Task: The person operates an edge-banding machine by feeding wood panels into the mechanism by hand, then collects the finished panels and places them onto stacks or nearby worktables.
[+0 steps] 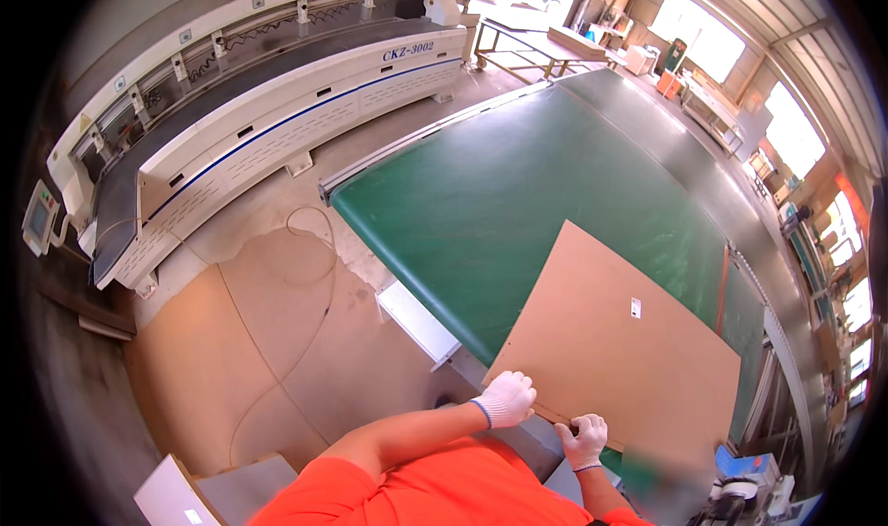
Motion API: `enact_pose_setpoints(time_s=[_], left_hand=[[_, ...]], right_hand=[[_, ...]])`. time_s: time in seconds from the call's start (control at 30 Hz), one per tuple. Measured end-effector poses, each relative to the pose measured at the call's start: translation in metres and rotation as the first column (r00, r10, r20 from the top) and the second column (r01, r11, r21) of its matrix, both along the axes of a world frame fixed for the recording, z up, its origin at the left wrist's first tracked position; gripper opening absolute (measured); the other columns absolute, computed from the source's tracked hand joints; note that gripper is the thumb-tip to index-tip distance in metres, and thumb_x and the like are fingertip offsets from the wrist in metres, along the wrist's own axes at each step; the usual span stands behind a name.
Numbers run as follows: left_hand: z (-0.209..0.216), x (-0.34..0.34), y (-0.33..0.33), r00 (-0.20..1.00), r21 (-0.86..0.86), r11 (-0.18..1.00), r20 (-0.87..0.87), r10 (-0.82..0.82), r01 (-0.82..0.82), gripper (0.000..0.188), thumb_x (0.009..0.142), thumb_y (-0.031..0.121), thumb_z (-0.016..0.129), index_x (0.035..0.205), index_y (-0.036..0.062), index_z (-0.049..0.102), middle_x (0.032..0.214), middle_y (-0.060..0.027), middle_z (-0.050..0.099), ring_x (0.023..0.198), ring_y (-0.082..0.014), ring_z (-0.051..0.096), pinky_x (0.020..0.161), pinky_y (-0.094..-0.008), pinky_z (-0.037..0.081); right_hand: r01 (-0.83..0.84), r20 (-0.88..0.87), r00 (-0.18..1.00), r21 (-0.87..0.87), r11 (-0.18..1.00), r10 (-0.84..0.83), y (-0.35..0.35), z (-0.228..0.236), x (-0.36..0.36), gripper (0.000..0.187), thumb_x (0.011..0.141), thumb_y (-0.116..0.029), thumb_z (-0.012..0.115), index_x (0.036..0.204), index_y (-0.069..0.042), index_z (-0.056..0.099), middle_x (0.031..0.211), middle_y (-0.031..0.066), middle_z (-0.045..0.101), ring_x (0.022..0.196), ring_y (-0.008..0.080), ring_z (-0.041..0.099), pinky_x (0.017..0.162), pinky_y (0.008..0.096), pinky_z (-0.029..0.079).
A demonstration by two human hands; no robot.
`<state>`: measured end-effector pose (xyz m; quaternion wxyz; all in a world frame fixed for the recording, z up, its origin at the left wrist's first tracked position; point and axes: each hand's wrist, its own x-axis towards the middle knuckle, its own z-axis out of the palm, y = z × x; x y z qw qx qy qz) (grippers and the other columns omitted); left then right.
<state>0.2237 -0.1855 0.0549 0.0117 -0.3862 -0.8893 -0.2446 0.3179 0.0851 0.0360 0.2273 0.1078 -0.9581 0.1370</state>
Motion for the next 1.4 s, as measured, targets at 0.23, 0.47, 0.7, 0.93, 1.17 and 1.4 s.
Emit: enact_pose_setpoints(time_s=[0.23, 0.47, 0.7, 0.93, 1.17, 1.4], left_hand=[[-0.070, -0.039, -0.124, 0.396, 0.299, 0.505, 0.913, 0.093, -0.809, 0.045, 0.089, 0.036, 0.081, 0.116, 0.0015, 0.071, 0.101, -0.0134, 0.073, 0.088, -0.0238, 0.070, 0.077, -0.0380, 0.056], [-0.048, -0.128, -0.207, -0.010, 0.140, 0.631, 0.973, -0.229, -0.763, 0.046, 0.095, 0.042, 0.077, 0.118, 0.0025, 0.069, 0.097, -0.0058, 0.071, 0.070, -0.0153, 0.064, 0.060, -0.0302, 0.055], [0.021, -0.238, -0.350, 0.027, 0.056, 0.639, 0.998, -0.054, -0.767, 0.039, 0.095, 0.037, 0.077, 0.111, 0.0028, 0.071, 0.088, -0.0054, 0.071, 0.064, -0.0121, 0.062, 0.055, -0.0270, 0.048], [0.049, -0.348, -0.507, 0.134, 0.055, 0.613, 0.987, 0.084, -0.788, 0.047, 0.093, 0.037, 0.078, 0.115, -0.0039, 0.069, 0.084, -0.0081, 0.073, 0.057, -0.0150, 0.064, 0.055, -0.0268, 0.052], [0.044, -0.472, -0.667, 0.179, 0.113, 0.603, 0.983, 0.050, -0.789, 0.035, 0.095, 0.029, 0.076, 0.108, -0.0031, 0.070, 0.079, -0.0090, 0.071, 0.053, -0.0153, 0.062, 0.050, -0.0283, 0.049], [0.063, -0.586, -0.791, 0.216, 0.161, 0.603, 0.976, 0.019, -0.782, 0.023, 0.099, 0.024, 0.069, 0.096, 0.0022, 0.066, 0.069, -0.0055, 0.064, 0.050, -0.0147, 0.056, 0.046, -0.0292, 0.043]], right_hand=[[0.004, 0.055, 0.999, -0.052, 0.999, -0.001, -0.096, -0.001, -0.022, 0.038, 0.064, -0.030, 0.091, 0.078, -0.012, 0.060, 0.078, 0.0070, 0.060, 0.076, 0.0324, 0.059, 0.071, 0.0462, 0.046], [0.032, 0.055, 0.998, -0.088, 0.996, -0.027, -0.177, 0.010, -0.099, 0.043, 0.057, -0.032, 0.093, 0.072, -0.015, 0.057, 0.072, 0.0043, 0.057, 0.068, 0.0300, 0.058, 0.066, 0.0445, 0.045], [0.164, 0.108, 0.985, -0.396, 0.903, -0.131, -0.322, 0.044, -0.201, 0.024, 0.076, -0.021, 0.085, 0.070, -0.011, 0.064, 0.070, 0.0057, 0.060, 0.069, 0.0306, 0.061, 0.067, 0.0437, 0.048], [0.458, 0.165, 0.880, -0.545, 0.702, -0.446, -0.420, 0.065, -0.278, 0.013, 0.087, -0.007, 0.071, 0.077, -0.003, 0.063, 0.081, 0.0118, 0.064, 0.080, 0.0290, 0.062, 0.075, 0.0412, 0.051], [0.896, -0.232, 0.195, -0.352, 0.269, -0.953, -0.514, 0.005, -0.313, 0.027, 0.092, -0.012, 0.074, 0.111, 0.004, 0.063, 0.124, 0.0178, 0.062, 0.114, 0.0323, 0.058, 0.104, 0.0431, 0.046], [-0.274, 0.407, 0.610, -0.697, -0.663, -0.680, -0.558, -0.036, -0.337, 0.055, 0.099, -0.029, 0.071, 0.146, -0.006, 0.052, 0.141, 0.0119, 0.062, 0.131, 0.0336, 0.056, 0.115, 0.0513, 0.044]])
